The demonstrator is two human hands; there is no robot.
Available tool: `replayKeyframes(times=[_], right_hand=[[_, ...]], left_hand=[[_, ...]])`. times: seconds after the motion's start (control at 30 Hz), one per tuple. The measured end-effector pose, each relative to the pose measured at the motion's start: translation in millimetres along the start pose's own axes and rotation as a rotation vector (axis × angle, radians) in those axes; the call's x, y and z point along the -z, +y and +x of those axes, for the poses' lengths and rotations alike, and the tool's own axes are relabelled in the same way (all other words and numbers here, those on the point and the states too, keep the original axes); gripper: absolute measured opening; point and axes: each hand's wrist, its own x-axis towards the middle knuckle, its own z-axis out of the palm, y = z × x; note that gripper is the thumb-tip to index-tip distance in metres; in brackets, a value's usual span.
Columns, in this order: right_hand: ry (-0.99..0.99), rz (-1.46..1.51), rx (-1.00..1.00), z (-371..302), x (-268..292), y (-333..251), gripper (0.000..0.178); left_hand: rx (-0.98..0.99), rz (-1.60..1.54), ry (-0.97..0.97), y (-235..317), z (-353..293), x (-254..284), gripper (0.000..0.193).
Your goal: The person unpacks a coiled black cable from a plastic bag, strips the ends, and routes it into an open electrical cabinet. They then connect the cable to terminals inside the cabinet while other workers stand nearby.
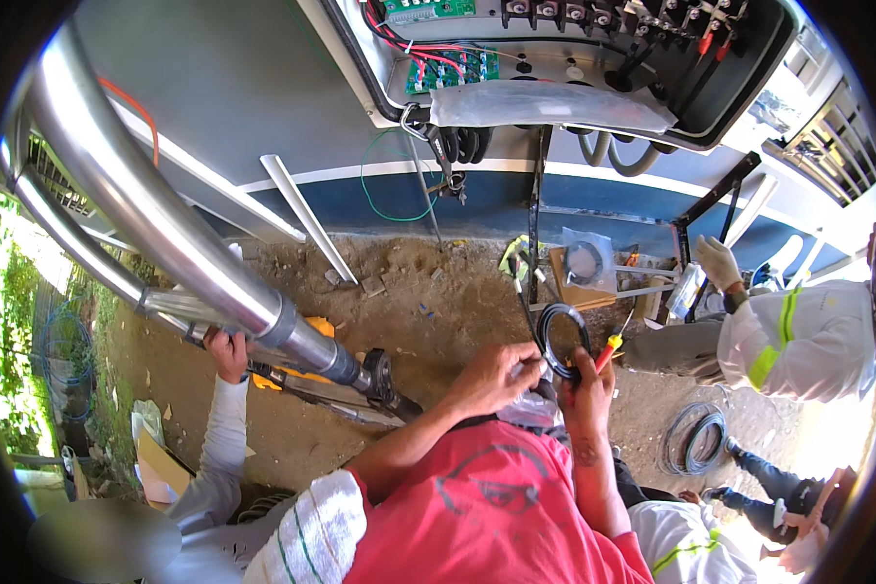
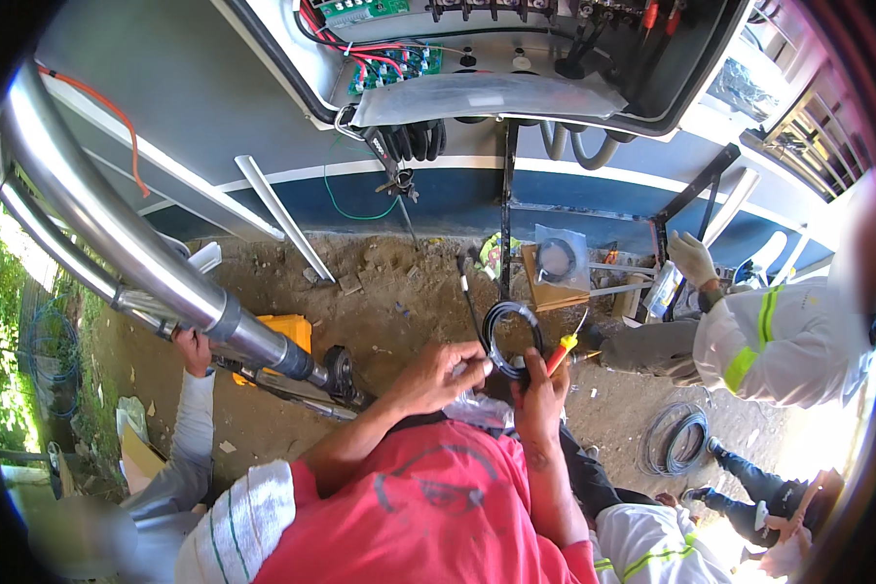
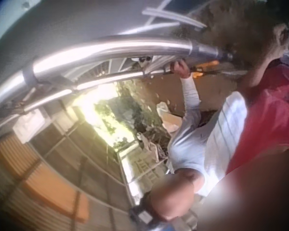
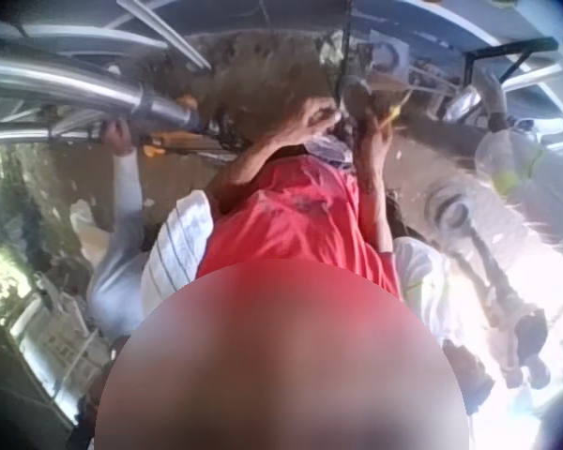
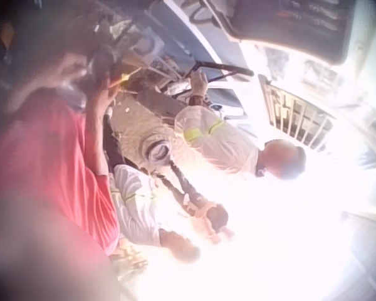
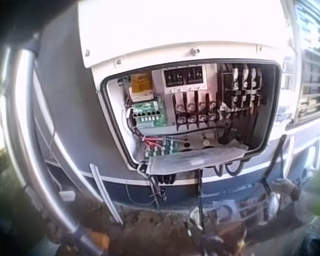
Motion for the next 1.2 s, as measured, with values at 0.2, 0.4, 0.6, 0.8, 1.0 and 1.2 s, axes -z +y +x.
replayKeyframes(times=[0.2,0.4,0.6,0.8,1.0,1.2], right_hand=[[0.036,0.143,-0.153,30,19,30,0.016],[0.109,0.053,-0.038,37,44,41,0.016],[0.152,-0.018,0.001,44,55,53,0.017],[0.160,0.005,0.022,41,55,56,0.017],[0.122,0.035,0.023,14,50,37,0.013],[0.005,0.095,0.109,-31,29,2,0.017]], left_hand=[[0.043,0.578,0.479,61,-3,78,0.037],[-0.543,0.755,1.087,150,69,158,0.056],[-0.101,0.964,0.899,201,123,164,0.062],[0.055,1.103,0.839,224,138,172,0.063],[-0.236,1.023,0.958,200,88,160,0.046],[-0.248,0.434,0.581,118,-16,50,0.016]])
